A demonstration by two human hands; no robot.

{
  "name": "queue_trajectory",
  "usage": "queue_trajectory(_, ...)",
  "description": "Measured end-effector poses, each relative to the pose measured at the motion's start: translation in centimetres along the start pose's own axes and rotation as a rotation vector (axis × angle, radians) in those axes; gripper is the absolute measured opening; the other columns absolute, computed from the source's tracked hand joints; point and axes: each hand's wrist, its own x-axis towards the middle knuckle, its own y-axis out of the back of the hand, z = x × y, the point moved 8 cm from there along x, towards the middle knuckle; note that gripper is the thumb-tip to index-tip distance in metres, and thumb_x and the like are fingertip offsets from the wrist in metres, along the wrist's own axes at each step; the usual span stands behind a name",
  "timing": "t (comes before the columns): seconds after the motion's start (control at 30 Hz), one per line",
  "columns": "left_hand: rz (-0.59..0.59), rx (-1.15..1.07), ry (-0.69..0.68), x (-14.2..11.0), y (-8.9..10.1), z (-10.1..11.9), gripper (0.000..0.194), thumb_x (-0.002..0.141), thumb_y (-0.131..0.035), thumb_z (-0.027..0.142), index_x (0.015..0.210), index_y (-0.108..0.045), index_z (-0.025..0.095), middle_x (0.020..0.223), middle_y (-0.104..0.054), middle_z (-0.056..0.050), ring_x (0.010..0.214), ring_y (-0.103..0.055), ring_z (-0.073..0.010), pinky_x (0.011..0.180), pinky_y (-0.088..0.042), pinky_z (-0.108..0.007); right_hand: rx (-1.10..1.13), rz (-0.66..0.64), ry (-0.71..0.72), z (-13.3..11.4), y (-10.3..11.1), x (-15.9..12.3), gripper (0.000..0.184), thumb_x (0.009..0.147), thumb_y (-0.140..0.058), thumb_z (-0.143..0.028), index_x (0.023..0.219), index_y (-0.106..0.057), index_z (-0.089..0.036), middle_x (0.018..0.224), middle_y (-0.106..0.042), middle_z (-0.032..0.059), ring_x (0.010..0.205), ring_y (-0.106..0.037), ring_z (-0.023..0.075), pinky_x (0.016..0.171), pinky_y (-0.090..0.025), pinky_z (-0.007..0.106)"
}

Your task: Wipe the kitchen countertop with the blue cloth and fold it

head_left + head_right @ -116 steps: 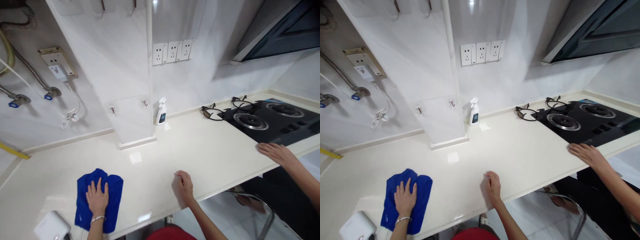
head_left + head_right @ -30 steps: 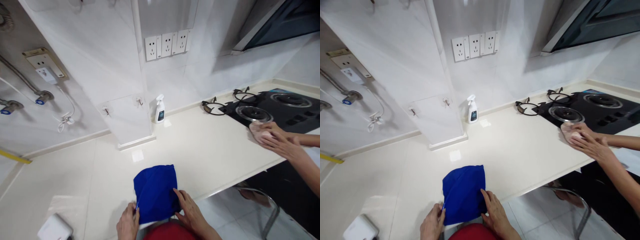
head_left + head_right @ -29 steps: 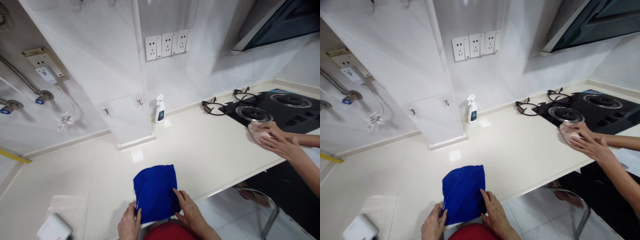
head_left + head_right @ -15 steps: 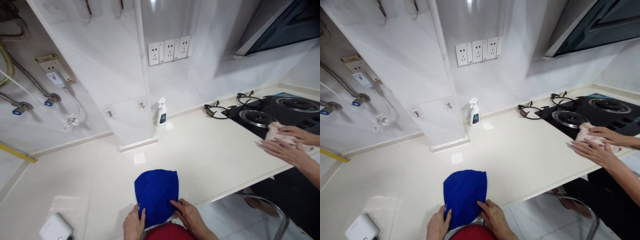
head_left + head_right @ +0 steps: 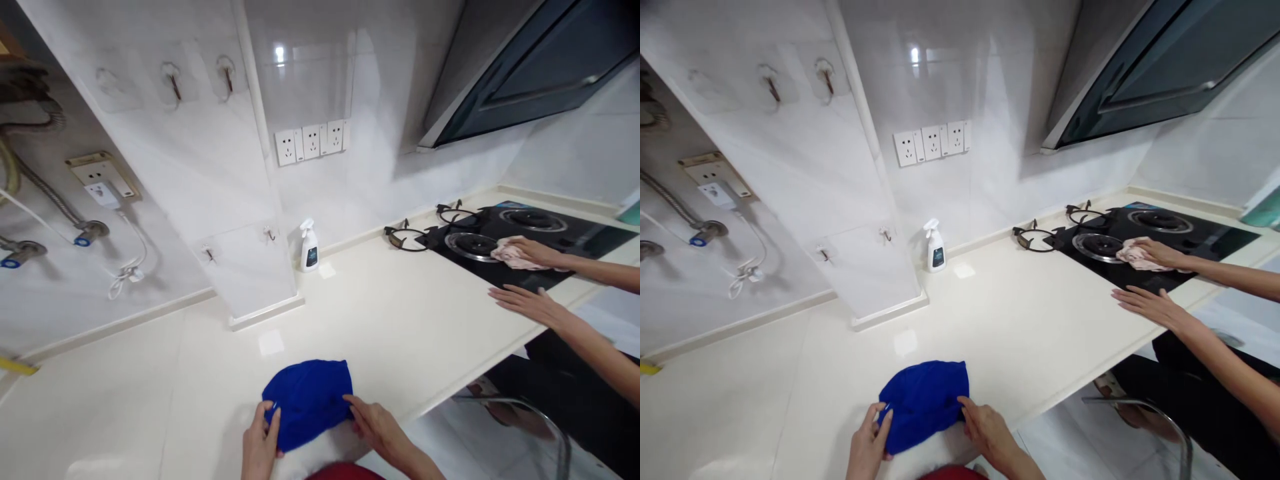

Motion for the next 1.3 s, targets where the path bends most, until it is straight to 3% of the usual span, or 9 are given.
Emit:
queue_trajectory(0.2,0.148,-0.353,-0.139,6.6,4.5,10.1,0.064,0.067,-0.062,0.075,0.101,-0.054,0.021,0.050,-0.048,0.010,0.051,-0.061,-0.0171,0.057,-0.057,-0.031,-0.133,0.322,0.061,-5.2,11.6,7.0,0.050,0.099,-0.022,-0.038,0.128,-0.055,-0.014,0.081,-0.073,0.0087,0.077,-0.069,0.0239,0.072,-0.052,0.036)
queue_trajectory(0.3,0.188,-0.476,-0.266,6.9,6.6,15.7,0.060,0.068,-0.066,0.071,0.099,-0.055,0.021,0.058,-0.054,0.008,0.056,-0.059,-0.0140,0.058,-0.057,-0.030,-0.108,0.518,0.069,-8.0,16.3,8.4,0.053,0.101,-0.018,-0.044,0.136,-0.048,-0.017,0.083,-0.072,0.0071,0.080,-0.070,0.0218,0.076,-0.054,0.035)
queue_trajectory(0.4,0.209,-0.524,-0.319,5.9,7.5,17.5,0.057,0.071,-0.065,0.069,0.099,-0.055,0.021,0.075,-0.063,0.003,0.069,-0.062,-0.0150,0.058,-0.058,-0.028,-0.047,0.728,0.151,-9.5,17.9,7.3,0.051,0.101,-0.025,-0.048,0.131,-0.053,-0.018,0.088,-0.072,0.0063,0.080,-0.070,0.0208,0.078,-0.057,0.035)
queue_trajectory(0.5,0.183,-0.484,-0.281,5.2,6.2,14.2,0.057,0.073,-0.062,0.070,0.102,-0.056,0.021,0.078,-0.060,0.003,0.071,-0.061,-0.0149,0.057,-0.059,-0.028,-0.023,0.736,0.221,-7.9,14.7,5.9,0.044,0.101,-0.031,-0.043,0.130,-0.054,-0.020,0.110,-0.071,0.0083,0.096,-0.070,0.0207,0.090,-0.057,0.036)
queue_trajectory(0.67,-0.022,-0.258,0.095,4.4,-1.2,0.6,0.055,0.070,-0.061,0.073,0.088,-0.054,0.021,0.067,-0.055,0.005,0.058,-0.062,-0.0156,0.053,-0.057,-0.030,-0.132,0.563,0.121,0.6,4.4,3.1,0.042,0.098,-0.028,-0.032,0.126,-0.057,-0.019,0.102,-0.074,0.0089,0.088,-0.072,0.0225,0.078,-0.062,0.038)
queue_trajectory(0.77,-0.053,-0.202,0.132,3.6,-3.7,-3.8,0.044,0.078,-0.059,0.062,0.095,-0.050,0.022,0.073,-0.059,0.003,0.056,-0.066,-0.0172,0.050,-0.054,-0.028,-0.182,0.496,0.023,4.6,0.6,1.2,0.042,0.097,-0.027,-0.030,0.123,-0.060,-0.021,0.103,-0.073,0.0091,0.091,-0.071,0.0228,0.075,-0.063,0.039)
queue_trajectory(0.97,-0.127,-0.039,0.036,4.0,-3.0,-3.1,0.020,0.086,-0.053,0.041,0.090,-0.046,0.023,0.067,-0.056,0.005,0.054,-0.064,-0.0144,0.047,-0.045,-0.023,-0.122,0.425,0.035,4.9,0.7,0.7,0.041,0.099,-0.028,-0.033,0.127,-0.057,-0.023,0.110,-0.072,0.0075,0.097,-0.070,0.0222,0.080,-0.062,0.040)
queue_trajectory(1.13,-0.186,-0.058,0.147,3.4,-2.3,-4.3,0.032,0.076,-0.066,0.046,0.078,-0.044,0.023,0.062,-0.052,0.007,0.055,-0.063,-0.0129,0.049,-0.044,-0.021,-0.137,0.389,0.021,5.1,0.3,-0.4,0.040,0.098,-0.028,-0.031,0.122,-0.060,-0.023,0.100,-0.074,0.0061,0.087,-0.071,0.0226,0.075,-0.062,0.040)
queue_trajectory(1.3,-0.092,-0.147,0.101,1.6,-1.6,-4.4,0.073,0.070,-0.065,0.064,0.126,-0.046,0.022,0.054,-0.043,0.012,0.050,-0.056,-0.0135,0.053,-0.048,-0.026,-0.082,0.342,-0.013,5.6,-0.8,-2.0,0.038,0.096,-0.033,-0.033,0.120,-0.061,-0.026,0.109,-0.072,0.0057,0.095,-0.070,0.0231,0.081,-0.061,0.041)
